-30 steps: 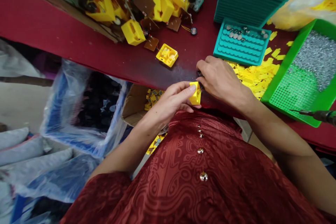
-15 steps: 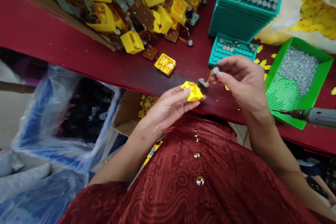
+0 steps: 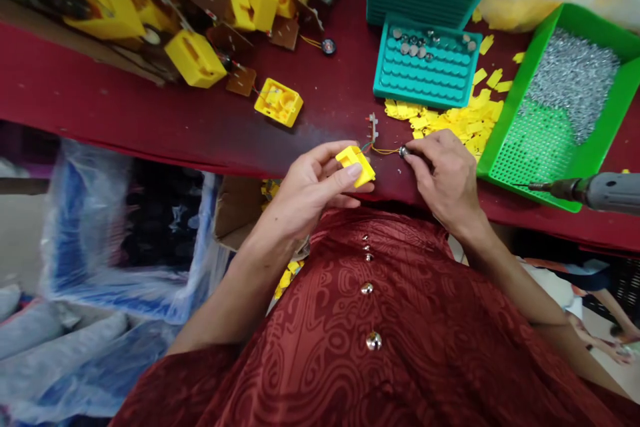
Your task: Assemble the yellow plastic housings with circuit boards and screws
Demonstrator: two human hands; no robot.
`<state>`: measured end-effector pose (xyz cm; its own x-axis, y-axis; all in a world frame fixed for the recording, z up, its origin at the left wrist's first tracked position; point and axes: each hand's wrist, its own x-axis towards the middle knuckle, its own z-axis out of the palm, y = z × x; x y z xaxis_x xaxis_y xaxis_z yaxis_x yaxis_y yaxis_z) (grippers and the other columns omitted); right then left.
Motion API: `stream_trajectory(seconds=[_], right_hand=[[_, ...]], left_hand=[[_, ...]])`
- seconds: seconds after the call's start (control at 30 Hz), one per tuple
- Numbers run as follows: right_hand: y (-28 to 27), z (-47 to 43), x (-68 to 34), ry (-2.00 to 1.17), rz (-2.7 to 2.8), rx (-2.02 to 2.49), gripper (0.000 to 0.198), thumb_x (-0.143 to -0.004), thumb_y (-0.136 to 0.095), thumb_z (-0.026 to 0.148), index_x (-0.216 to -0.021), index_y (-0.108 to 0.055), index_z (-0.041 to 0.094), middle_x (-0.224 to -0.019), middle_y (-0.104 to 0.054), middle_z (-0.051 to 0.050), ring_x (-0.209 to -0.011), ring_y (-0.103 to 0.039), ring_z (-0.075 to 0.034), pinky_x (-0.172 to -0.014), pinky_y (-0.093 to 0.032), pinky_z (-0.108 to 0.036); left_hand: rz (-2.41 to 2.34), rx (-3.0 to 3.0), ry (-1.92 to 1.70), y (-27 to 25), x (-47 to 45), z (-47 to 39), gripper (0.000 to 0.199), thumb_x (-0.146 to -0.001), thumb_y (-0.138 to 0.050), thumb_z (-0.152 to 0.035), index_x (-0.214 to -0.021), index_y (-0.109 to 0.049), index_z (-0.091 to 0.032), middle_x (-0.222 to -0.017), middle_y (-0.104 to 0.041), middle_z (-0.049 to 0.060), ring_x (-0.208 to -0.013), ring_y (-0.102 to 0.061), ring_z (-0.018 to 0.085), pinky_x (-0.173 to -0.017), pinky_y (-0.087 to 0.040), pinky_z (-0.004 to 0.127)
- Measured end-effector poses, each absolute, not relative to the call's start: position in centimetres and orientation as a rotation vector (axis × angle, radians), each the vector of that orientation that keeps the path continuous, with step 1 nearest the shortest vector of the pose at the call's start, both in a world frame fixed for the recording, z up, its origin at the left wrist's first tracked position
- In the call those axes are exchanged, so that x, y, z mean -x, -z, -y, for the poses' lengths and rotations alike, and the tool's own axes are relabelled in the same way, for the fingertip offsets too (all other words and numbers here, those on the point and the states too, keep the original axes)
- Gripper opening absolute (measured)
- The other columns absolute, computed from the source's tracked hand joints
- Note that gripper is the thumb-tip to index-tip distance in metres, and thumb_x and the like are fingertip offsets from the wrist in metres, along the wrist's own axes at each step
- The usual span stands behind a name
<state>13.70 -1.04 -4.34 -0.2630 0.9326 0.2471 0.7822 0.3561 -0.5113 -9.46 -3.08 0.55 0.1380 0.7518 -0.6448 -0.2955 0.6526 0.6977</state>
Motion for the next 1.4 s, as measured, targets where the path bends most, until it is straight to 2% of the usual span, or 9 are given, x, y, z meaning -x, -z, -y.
stream_trajectory(seconds=[0.1,0.17,0.33,0.43,0.53,0.67,0.8,1.07,1.4], right_hand=[[4.1,0.7,-14.1,-0.394,2.208,1.533,0.020,-0.105,-0.062,0.024,-0.111,-0.081,0.020,-0.097,-0.073,-0.009,-0.093,-0.067,-0.023,-0.085,-0.055,-0.037],[4.0,0.3,-14.3,-0.399,2.271,1.520,0.018,-0.104,-0.064,0.024,-0.105,-0.081,0.019,-0.094,-0.072,-0.009,-0.092,-0.066,-0.024,-0.084,-0.053,-0.038],[4.3,-0.2,-14.7,-0.369,2.274,1.422,0.011,-0.101,-0.070,0.020,-0.100,-0.080,0.019,-0.092,-0.074,-0.008,-0.091,-0.067,-0.023,-0.084,-0.054,-0.037],[4.0,0.1,-14.3,-0.390,2.079,1.380,0.009,-0.099,-0.072,0.020,-0.100,-0.081,0.020,-0.093,-0.076,-0.007,-0.090,-0.069,-0.020,-0.085,-0.057,-0.035],[2.8,0.6,-13.8,-0.653,1.844,1.371,0.009,-0.099,-0.073,0.023,-0.100,-0.082,0.021,-0.096,-0.079,-0.005,-0.087,-0.072,-0.018,-0.081,-0.060,-0.033],[1.0,1.0,-13.1,-0.877,1.775,1.325,0.010,-0.099,-0.073,0.024,-0.101,-0.083,0.021,-0.096,-0.079,-0.004,-0.085,-0.074,-0.017,-0.079,-0.062,-0.032],[0.7,1.2,-12.8,-0.748,1.927,1.259,0.008,-0.098,-0.075,0.019,-0.100,-0.083,0.022,-0.094,-0.079,-0.003,-0.085,-0.074,-0.017,-0.080,-0.062,-0.031],[1.2,1.3,-13.0,-0.622,2.155,1.197,0.012,-0.104,-0.069,0.022,-0.104,-0.080,0.020,-0.096,-0.078,-0.006,-0.088,-0.073,-0.017,-0.082,-0.060,-0.031],[1.6,1.6,-13.0,-0.590,2.158,1.146,0.018,-0.104,-0.064,0.016,-0.106,-0.082,0.017,-0.094,-0.077,-0.007,-0.087,-0.072,-0.016,-0.082,-0.061,-0.030]], left_hand=[[-1.122,-0.364,-0.788,-0.7,9.5,3.0,0.055,-0.073,-0.099,-0.028,-0.119,-0.071,-0.017,-0.103,-0.082,0.004,-0.080,-0.085,0.021,-0.060,-0.066,0.021],[-1.054,-0.297,-0.805,-0.6,9.4,2.9,0.051,-0.076,-0.096,-0.029,-0.119,-0.072,-0.016,-0.101,-0.082,0.005,-0.081,-0.085,0.022,-0.063,-0.067,0.023],[-1.000,-0.210,-0.848,0.0,8.7,3.1,0.035,-0.097,-0.079,-0.039,-0.123,-0.073,-0.016,-0.098,-0.082,0.006,-0.076,-0.083,0.017,-0.061,-0.064,0.020],[-0.992,-0.173,-0.860,0.4,8.0,3.2,0.041,-0.103,-0.071,-0.051,-0.121,-0.074,-0.013,-0.102,-0.083,0.010,-0.080,-0.084,0.018,-0.064,-0.065,0.021],[-0.961,-0.193,-0.873,0.8,7.4,3.1,0.042,-0.102,-0.073,-0.053,-0.117,-0.075,-0.013,-0.108,-0.084,0.012,-0.088,-0.085,0.021,-0.072,-0.067,0.023],[-0.915,-0.253,-0.908,1.5,6.8,2.8,0.034,-0.094,-0.086,-0.043,-0.113,-0.078,-0.016,-0.108,-0.084,0.008,-0.092,-0.083,0.020,-0.077,-0.068,0.025],[-0.931,-0.306,-0.946,2.1,6.6,2.8,0.037,-0.083,-0.096,-0.043,-0.107,-0.082,-0.018,-0.104,-0.083,0.004,-0.090,-0.079,0.015,-0.078,-0.067,0.024],[-0.965,-0.378,-0.936,2.1,6.5,2.9,0.048,-0.074,-0.101,-0.050,-0.109,-0.085,-0.022,-0.109,-0.083,0.004,-0.090,-0.074,0.012,-0.081,-0.063,0.021],[-1.035,-0.463,-0.903,2.0,6.5,2.8,0.043,-0.083,-0.094,-0.047,-0.114,-0.083,-0.019,-0.112,-0.083,0.006,-0.094,-0.076,0.014,-0.086,-0.062,0.024]])
